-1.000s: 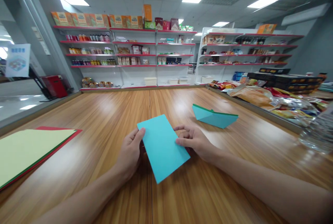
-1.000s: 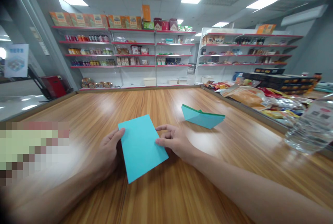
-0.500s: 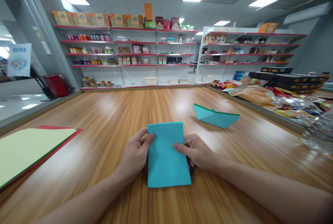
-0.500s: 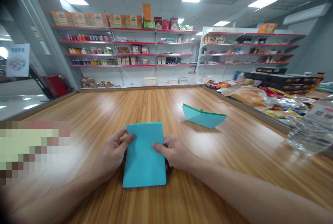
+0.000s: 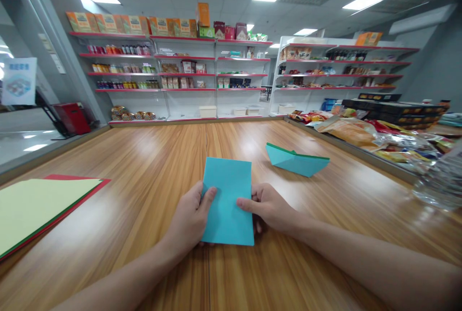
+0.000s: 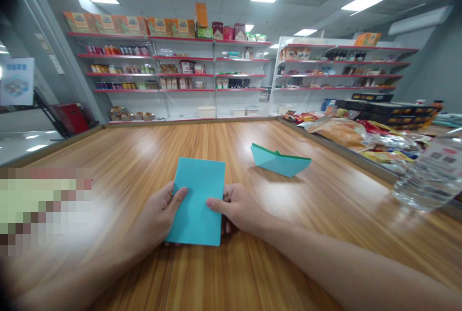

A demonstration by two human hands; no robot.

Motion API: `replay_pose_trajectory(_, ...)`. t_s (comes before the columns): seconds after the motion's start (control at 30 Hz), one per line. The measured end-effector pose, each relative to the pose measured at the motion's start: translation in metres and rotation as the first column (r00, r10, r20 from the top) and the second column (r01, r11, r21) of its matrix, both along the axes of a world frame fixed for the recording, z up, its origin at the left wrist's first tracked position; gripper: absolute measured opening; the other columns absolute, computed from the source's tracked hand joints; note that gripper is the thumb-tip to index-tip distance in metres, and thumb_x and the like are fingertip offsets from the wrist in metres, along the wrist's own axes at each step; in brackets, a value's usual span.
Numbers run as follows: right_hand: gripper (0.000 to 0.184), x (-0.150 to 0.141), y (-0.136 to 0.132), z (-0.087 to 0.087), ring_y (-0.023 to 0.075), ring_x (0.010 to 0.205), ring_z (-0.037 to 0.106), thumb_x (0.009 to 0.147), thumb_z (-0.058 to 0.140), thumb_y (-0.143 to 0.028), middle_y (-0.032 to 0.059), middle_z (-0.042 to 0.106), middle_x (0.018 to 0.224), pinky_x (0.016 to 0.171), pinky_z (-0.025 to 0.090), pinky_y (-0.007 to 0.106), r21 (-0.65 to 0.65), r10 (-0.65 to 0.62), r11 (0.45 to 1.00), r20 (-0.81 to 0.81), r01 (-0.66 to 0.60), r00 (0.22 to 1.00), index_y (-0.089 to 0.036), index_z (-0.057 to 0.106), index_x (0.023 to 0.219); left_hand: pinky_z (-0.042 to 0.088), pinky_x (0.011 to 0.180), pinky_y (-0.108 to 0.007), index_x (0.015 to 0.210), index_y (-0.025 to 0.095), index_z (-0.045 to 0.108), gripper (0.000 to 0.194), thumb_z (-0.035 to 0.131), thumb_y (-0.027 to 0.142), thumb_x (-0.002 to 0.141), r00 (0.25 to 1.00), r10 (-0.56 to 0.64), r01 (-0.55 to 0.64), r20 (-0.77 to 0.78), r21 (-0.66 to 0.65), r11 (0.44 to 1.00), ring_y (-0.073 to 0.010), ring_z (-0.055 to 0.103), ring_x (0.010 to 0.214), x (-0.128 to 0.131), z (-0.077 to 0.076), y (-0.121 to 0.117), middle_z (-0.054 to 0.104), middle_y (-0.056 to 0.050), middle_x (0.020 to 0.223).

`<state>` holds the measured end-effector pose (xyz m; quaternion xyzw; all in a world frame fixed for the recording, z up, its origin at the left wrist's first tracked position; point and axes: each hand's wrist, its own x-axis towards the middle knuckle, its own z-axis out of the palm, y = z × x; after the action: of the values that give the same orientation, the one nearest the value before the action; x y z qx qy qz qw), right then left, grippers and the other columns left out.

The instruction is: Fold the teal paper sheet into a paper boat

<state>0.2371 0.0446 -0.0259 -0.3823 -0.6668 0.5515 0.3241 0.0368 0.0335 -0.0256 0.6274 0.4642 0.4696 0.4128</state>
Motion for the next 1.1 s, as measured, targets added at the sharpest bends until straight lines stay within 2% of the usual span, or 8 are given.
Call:
replay_pose_trajectory(0.17, 0.049, 0.0, -0.001, 0.001, 0.008, 0.033, 0.051, 0.077, 0.056, -0.058, 0.0009, 0.056, 0.046, 0.028, 0.037, 0.014, -0.015, 0.021, 1.0, -0.006, -0.021, 1.0, -0.012, 0.054, 0.061, 0.032, 0.043, -0.023, 0.079, 0.019, 0.054, 0.035, 0.045, 0.051, 0.086, 0.984, 0.079, -0.075, -0.162, 0.032, 0.997, -0.0142, 0.047, 0.048, 0.003, 0.003, -0.005, 0.051, 0.002, 0.056)
replay_pose_trajectory(0.4, 0.048, -0.001, -0.005, 0.002, 0.0094, 0.033, 0.052, 0.075, 0.059, -0.058, 0.0021, 0.058, 0.047, 0.027, 0.038, 0.015, -0.04, 0.029, 0.999, -0.049, -0.031, 0.998, -0.012, 0.055, 0.062, 0.035, 0.042, -0.021, 0.064, 0.017, 0.051, 0.041, 0.051, 0.054, 0.082, 0.989, 0.109, -0.104, -0.097, 0.051, 0.993, -0.0132, 0.05, 0.048, 0.003, 0.004, -0.004, 0.055, 0.0, 0.056)
replay_pose_trajectory(0.47, 0.046, -0.001, -0.004, 0.001, 0.0098, 0.033, 0.052, 0.076, 0.058, -0.057, 0.0018, 0.058, 0.047, 0.027, 0.038, 0.016, -0.015, -0.025, 1.0, -0.077, 0.024, 0.997, -0.012, 0.055, 0.064, 0.031, 0.034, -0.02, 0.062, 0.017, 0.049, 0.044, 0.05, 0.058, 0.081, 0.998, 0.038, -0.04, -0.04, -0.059, 0.997, -0.0115, 0.047, 0.039, 0.003, 0.004, -0.005, 0.052, 0.001, 0.049)
replay_pose_trajectory(0.57, 0.043, -0.001, 0.0, 0.0, 0.0091, 0.031, 0.049, 0.076, 0.06, -0.055, 0.0, 0.056, 0.045, 0.027, 0.037, 0.017, 0.027, -0.183, 0.982, -0.149, 0.189, 0.972, -0.014, 0.054, 0.064, 0.024, 0.026, -0.018, 0.066, 0.018, 0.047, 0.046, 0.043, 0.061, 0.083, 0.985, -0.168, 0.168, 0.021, -0.243, 0.955, -0.0103, 0.04, 0.026, 0.002, 0.005, -0.007, 0.05, 0.003, 0.036)
replay_pose_trajectory(0.67, 0.044, -0.001, 0.005, -0.001, 0.0085, 0.03, 0.047, 0.076, 0.06, -0.055, -0.0016, 0.053, 0.042, 0.026, 0.036, 0.017, 0.031, -0.274, 0.959, -0.167, 0.283, 0.947, -0.015, 0.051, 0.06, 0.023, 0.025, -0.015, 0.07, 0.017, 0.048, 0.044, 0.041, 0.058, 0.085, 0.969, -0.245, 0.244, 0.025, -0.239, 0.94, -0.0085, 0.037, 0.022, 0.0, 0.004, -0.006, 0.051, 0.002, 0.032)
replay_pose_trajectory(0.83, 0.039, -0.001, 0.006, -0.002, 0.0098, 0.037, 0.052, 0.076, 0.063, -0.052, -0.0009, 0.059, 0.055, 0.03, 0.041, 0.018, 0.011, -0.189, 0.981, -0.183, 0.194, 0.965, -0.014, 0.056, 0.081, 0.027, 0.026, -0.014, 0.067, 0.017, 0.047, 0.044, 0.043, 0.056, 0.085, 0.981, -0.191, 0.193, 0.031, -0.206, 0.959, -0.0094, 0.042, 0.023, 0.0, 0.0, -0.003, 0.056, -0.001, 0.035)
replay_pose_trajectory(0.93, 0.037, 0.0, 0.006, -0.001, 0.0093, 0.039, 0.051, 0.074, 0.066, -0.049, -0.0007, 0.06, 0.057, 0.032, 0.04, 0.018, 0.013, -0.151, 0.988, -0.203, 0.157, 0.967, -0.014, 0.056, 0.082, 0.029, 0.027, -0.015, 0.065, 0.017, 0.047, 0.044, 0.044, 0.056, 0.085, 0.984, -0.172, 0.176, 0.035, -0.211, 0.962, -0.0108, 0.047, 0.026, 0.001, -0.001, -0.003, 0.059, -0.003, 0.039)
replay_pose_trajectory(1.1, 0.033, -0.002, 0.004, 0.003, 0.0169, 0.069, 0.063, 0.074, 0.067, -0.044, 0.0057, 0.066, 0.078, 0.063, 0.053, 0.029, 0.032, -0.079, 0.995, -0.304, 0.093, 0.949, -0.014, 0.061, 0.088, 0.047, 0.042, -0.021, 0.06, 0.011, 0.059, 0.046, 0.055, 0.052, 0.081, 0.964, -0.219, 0.244, 0.151, -0.178, 0.953, -0.0136, 0.058, 0.047, -0.001, 0.003, -0.002, 0.065, -0.007, 0.057)
